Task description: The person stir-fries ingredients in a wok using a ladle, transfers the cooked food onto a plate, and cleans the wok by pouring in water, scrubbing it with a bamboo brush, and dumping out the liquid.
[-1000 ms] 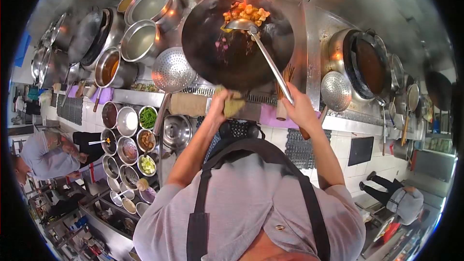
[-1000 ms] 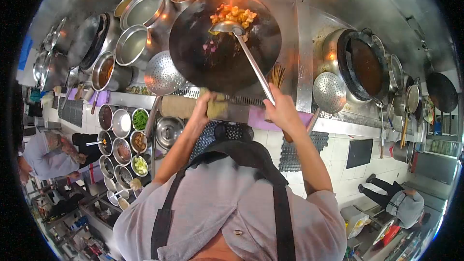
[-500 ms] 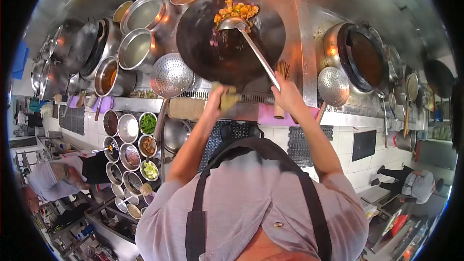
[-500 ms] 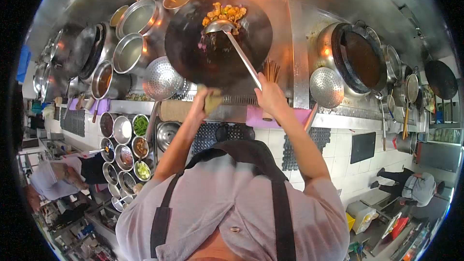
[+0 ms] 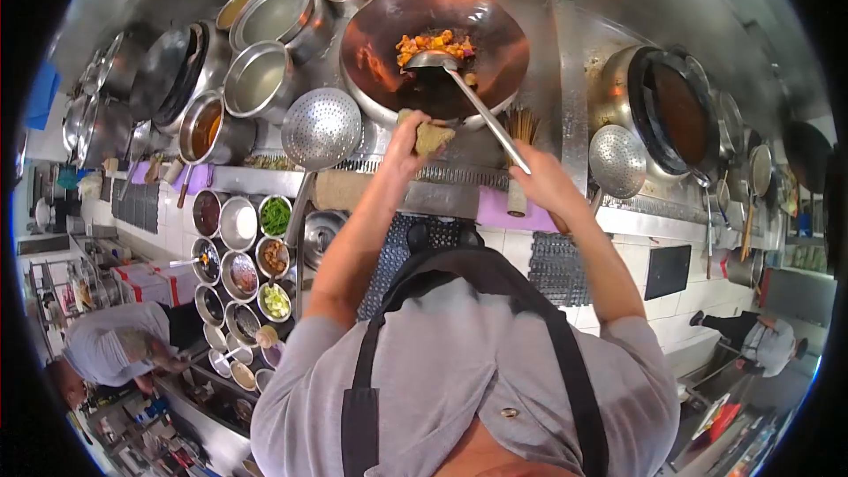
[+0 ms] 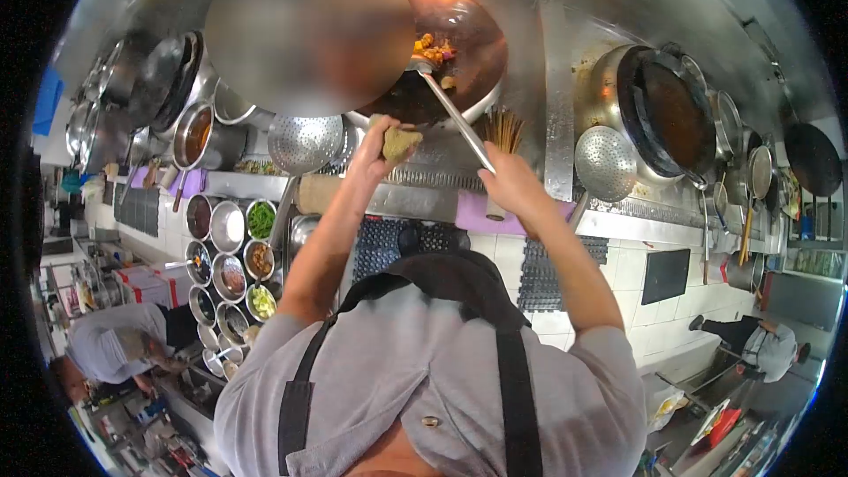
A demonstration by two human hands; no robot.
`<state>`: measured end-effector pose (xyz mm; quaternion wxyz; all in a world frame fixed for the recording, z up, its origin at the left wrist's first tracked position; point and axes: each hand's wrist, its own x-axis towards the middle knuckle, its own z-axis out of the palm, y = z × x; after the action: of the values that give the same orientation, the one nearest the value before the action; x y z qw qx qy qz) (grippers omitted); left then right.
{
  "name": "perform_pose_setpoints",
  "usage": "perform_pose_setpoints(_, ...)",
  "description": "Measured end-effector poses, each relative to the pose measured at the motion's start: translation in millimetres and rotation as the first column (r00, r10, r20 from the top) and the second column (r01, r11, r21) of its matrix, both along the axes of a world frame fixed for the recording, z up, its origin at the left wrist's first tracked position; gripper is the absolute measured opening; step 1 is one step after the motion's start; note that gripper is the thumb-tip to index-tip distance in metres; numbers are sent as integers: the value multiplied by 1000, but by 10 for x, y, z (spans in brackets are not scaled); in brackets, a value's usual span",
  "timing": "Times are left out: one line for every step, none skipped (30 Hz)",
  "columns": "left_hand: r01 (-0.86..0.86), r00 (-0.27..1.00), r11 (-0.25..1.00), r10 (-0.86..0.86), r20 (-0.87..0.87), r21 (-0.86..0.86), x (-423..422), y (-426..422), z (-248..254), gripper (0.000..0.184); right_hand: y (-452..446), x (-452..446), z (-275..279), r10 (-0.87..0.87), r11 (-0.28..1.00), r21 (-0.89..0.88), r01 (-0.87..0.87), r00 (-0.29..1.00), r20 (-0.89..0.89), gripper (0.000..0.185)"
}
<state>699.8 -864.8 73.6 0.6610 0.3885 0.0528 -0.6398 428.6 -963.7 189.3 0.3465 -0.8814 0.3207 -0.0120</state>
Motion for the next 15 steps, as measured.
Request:
perform_pose_setpoints(-25,994,1000,26,110,-9,-68,57,-59,28,0,106,-141,-42,999,-24,42,999,0,56)
perform_pose_setpoints(-80,988,996,83,128,-34,-170,179,-201,26,-28,167,-215,-80,996,-48,80,997,-1,57)
perform_pose_setpoints(-138,979,989,145,143,-60,-267,328,-316,25,-44,167,-221,-96,993,-62,99,994,42,57)
perform_pose_setpoints(-116,989,993,118,94,-25,-342,527,-352,27,10,123,-231,-108,991,-70,113,991,81,57)
perform_pose_setpoints(-105,994,994,106,17,-16,-374,710,-565,29,54,91,-231,-118,989,-77,128,986,120,58)
perform_pose_setpoints(-97,988,993,104,111,-65,-501,799,-233,29,51,56,-209,-116,990,-66,128,981,155,57)
perform_pose_setpoints(-121,988,990,126,87,-67,-514,778,-157,30,79,-44,-179,-112,992,-45,121,978,178,57)
perform_pose_setpoints(-146,987,987,150,59,-60,-518,766,-121,32,98,-133,-146,-108,993,-16,113,975,195,57)
perform_pose_setpoints(-151,988,988,152,30,-15,-445,667,-75,30,114,-199,-73,-140,989,71,130,976,167,55)
perform_pose_setpoints(-151,989,988,151,4,28,-326,500,-15,29,149,-251,54,-114,989,107,98,981,156,55)
perform_pose_setpoints(-177,984,984,177,6,27,-261,358,97,25,150,-276,215,-86,989,134,66,985,152,55)
perform_pose_setpoints(-144,989,988,143,30,47,-206,285,225,22,148,-309,324,-56,987,160,32,987,148,55)
perform_pose_setpoints(-96,995,995,97,-8,26,-160,272,350,22,134,-350,370,-17,987,162,-3,992,123,52)
perform_pose_setpoints(-48,998,999,48,-42,2,-107,254,420,22,110,-346,369,11,994,108,-23,994,106,52)
perform_pose_setpoints(-56,997,998,57,-57,14,-77,220,407,22,109,-345,347,35,998,58,-40,996,87,52)
